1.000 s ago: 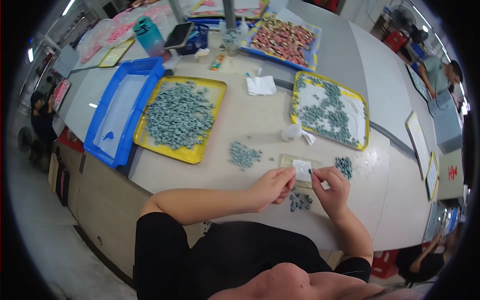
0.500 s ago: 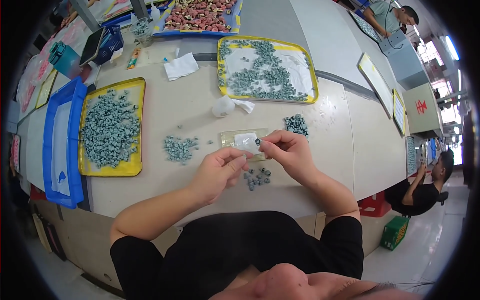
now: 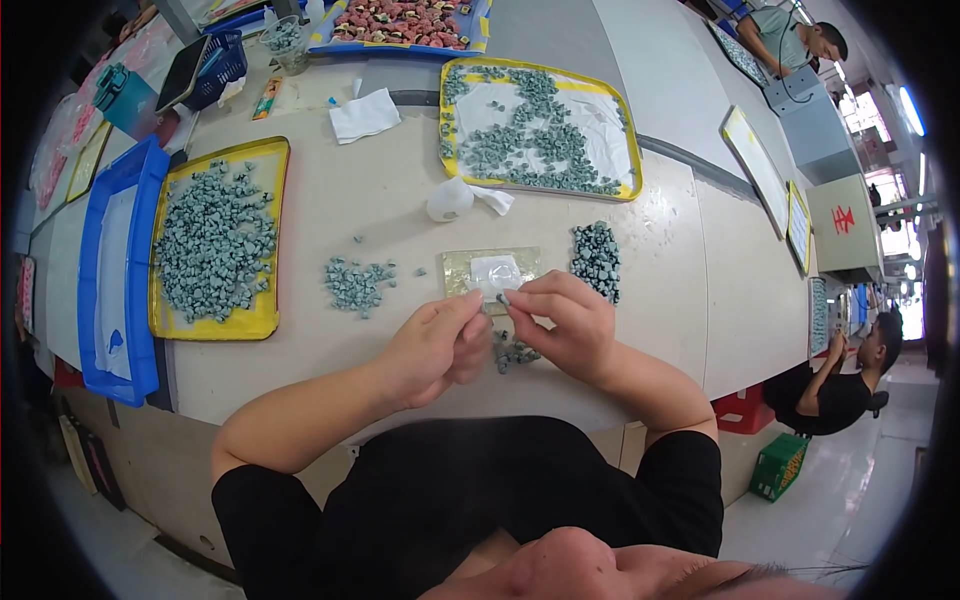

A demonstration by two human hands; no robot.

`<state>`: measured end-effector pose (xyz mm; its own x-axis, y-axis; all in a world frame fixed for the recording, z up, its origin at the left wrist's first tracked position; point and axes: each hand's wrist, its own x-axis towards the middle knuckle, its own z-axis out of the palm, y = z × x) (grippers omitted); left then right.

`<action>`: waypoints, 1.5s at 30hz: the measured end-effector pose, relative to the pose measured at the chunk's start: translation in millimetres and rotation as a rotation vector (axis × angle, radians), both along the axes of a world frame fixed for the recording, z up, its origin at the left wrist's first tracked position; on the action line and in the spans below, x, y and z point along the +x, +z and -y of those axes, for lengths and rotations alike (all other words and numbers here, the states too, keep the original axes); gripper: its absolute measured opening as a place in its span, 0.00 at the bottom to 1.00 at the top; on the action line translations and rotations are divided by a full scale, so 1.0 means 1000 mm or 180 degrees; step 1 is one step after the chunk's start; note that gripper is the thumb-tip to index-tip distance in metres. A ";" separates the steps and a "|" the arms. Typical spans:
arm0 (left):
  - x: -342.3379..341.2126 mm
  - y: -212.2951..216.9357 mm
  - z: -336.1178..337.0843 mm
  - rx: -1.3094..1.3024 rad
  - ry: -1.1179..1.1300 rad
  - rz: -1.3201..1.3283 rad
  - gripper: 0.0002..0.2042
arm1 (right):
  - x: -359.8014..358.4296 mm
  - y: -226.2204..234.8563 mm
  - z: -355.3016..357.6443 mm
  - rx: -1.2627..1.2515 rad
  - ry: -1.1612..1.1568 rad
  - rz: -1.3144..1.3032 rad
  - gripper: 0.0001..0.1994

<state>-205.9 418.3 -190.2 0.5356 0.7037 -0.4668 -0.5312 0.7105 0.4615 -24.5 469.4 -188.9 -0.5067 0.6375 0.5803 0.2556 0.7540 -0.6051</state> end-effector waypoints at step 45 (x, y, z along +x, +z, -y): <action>0.006 -0.005 0.018 0.1083 0.0568 -0.1511 0.16 | -0.008 0.006 0.006 0.0528 0.0382 0.0175 0.12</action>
